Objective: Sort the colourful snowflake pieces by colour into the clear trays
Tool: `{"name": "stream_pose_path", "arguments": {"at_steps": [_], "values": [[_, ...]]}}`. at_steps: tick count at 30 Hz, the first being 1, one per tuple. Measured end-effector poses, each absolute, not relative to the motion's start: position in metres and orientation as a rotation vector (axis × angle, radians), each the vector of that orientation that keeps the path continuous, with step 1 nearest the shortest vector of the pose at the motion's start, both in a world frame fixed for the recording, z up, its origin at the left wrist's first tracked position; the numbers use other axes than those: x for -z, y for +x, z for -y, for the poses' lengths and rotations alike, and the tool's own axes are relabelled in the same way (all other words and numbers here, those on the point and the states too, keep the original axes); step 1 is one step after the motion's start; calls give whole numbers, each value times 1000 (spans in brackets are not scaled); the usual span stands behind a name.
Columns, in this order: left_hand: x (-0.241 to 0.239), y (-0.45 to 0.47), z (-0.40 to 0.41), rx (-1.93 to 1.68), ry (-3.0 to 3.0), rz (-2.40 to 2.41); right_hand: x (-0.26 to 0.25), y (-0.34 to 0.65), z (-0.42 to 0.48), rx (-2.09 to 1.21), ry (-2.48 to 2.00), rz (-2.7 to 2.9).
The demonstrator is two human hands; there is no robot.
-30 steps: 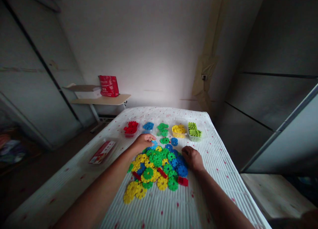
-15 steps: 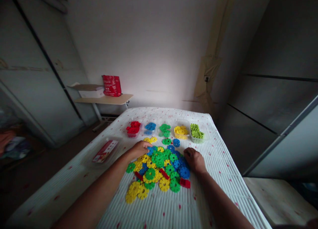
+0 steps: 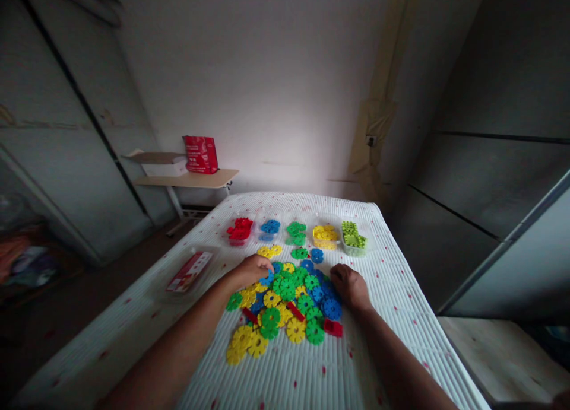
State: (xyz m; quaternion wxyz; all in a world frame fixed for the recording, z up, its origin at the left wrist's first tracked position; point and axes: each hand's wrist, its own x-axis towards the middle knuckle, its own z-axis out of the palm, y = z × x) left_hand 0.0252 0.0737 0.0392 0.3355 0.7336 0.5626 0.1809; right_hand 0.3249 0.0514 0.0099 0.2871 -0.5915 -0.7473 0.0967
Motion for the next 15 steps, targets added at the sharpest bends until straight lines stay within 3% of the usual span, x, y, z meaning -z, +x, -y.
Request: {"name": "stream_pose_path", "arguments": {"at_steps": [4,9,15], "values": [[-46,25,-73,-427,1837,-1221,-9,326,-52,-269,-1585,2015],[-42,21,-84,-683,1774,-1413,-9,326,-52,-271,-1580,2023],[-26,26,-87,-710,1808,-1489,-12,324,-51,-261,-1577,2017]]}}
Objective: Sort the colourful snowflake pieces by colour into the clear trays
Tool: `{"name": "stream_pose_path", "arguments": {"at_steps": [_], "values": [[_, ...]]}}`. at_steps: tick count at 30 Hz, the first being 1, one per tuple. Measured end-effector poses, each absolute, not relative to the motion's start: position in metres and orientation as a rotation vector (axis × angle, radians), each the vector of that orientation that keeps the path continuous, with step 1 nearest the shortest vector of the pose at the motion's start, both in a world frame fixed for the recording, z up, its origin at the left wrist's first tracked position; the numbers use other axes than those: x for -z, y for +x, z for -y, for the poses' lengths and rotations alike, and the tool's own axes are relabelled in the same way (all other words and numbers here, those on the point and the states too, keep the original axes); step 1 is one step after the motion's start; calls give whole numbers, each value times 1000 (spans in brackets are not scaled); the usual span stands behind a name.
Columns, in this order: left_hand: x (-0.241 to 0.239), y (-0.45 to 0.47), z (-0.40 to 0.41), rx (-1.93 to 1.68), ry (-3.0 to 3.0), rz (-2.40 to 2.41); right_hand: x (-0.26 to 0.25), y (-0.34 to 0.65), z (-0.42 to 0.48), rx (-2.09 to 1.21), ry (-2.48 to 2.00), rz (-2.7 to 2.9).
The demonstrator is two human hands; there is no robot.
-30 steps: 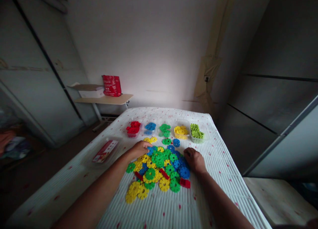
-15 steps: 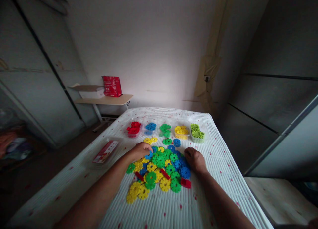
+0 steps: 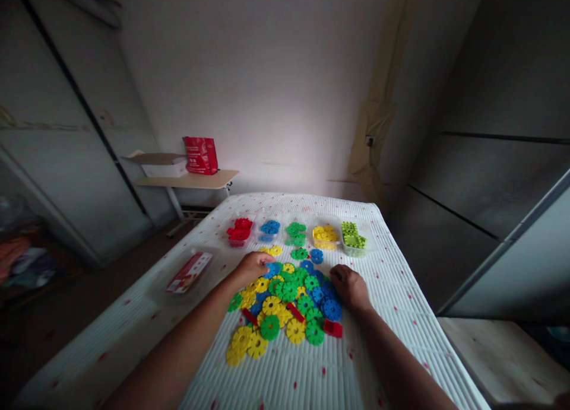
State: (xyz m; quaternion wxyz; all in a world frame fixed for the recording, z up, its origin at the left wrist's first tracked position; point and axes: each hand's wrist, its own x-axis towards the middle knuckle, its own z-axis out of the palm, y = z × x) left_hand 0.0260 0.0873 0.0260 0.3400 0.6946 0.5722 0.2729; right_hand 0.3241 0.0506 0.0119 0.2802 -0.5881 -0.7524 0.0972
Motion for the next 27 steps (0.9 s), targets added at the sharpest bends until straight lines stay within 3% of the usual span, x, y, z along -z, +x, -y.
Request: {"name": "stream_pose_path", "arguments": {"at_steps": [8,21,27], "values": [[-26,28,-85,-524,2048,-1580,-12,324,-51,-253,-1574,2020],[-31,31,-85,-561,2078,-1548,-10,324,-51,-242,-1587,2003],[-41,30,-85,-355,2169,-1403,-11,325,-51,-242,-1591,2031]]}}
